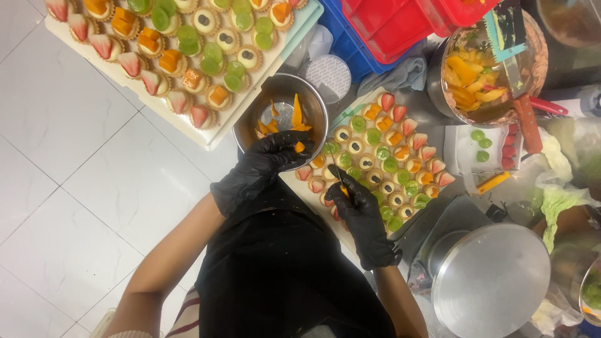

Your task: Preparing and garnishing fruit tarts with slices of peach or mango.

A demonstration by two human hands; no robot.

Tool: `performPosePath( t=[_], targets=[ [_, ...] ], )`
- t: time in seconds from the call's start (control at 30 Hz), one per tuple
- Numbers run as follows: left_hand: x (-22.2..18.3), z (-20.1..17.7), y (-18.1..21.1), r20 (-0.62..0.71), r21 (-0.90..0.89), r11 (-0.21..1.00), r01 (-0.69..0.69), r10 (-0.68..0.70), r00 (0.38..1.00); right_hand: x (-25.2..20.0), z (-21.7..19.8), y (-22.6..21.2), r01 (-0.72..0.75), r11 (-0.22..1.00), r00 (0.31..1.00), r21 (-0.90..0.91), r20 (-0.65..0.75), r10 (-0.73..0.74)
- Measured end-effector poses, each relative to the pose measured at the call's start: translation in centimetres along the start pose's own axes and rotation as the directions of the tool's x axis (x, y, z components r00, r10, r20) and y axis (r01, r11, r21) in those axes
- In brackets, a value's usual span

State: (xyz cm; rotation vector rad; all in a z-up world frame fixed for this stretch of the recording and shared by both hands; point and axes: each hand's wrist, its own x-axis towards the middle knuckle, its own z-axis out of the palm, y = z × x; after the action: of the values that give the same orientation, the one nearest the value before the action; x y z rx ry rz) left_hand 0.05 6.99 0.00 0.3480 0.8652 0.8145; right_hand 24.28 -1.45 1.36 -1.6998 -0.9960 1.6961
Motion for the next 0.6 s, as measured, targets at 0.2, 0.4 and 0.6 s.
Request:
performPosePath(
  t=[0.2,0.4,0.6],
  targets=[
    [0.0,1.0,-2.6,0.156,0.186,0.982,-0.029,0.0,0.988,1.4,1.8,-2.5,0.24,0.967,0.965,-0.084,-0.086,-0.247],
    [2.3,0.6,-7.5,0.171,0.437,0.865,-0.246,0.188,0.967,2.6,0.7,-0.7,0.126,0.992,0.979,0.02,-0.165,-0.121],
    [1.8,0.8,-3.6,0.117,0.756,0.555,-0.347,0.407,0.906,5.6,-4.2,4.9,0.101,0.965,0.962,-0.241,-0.222,-0.157]
  ],
)
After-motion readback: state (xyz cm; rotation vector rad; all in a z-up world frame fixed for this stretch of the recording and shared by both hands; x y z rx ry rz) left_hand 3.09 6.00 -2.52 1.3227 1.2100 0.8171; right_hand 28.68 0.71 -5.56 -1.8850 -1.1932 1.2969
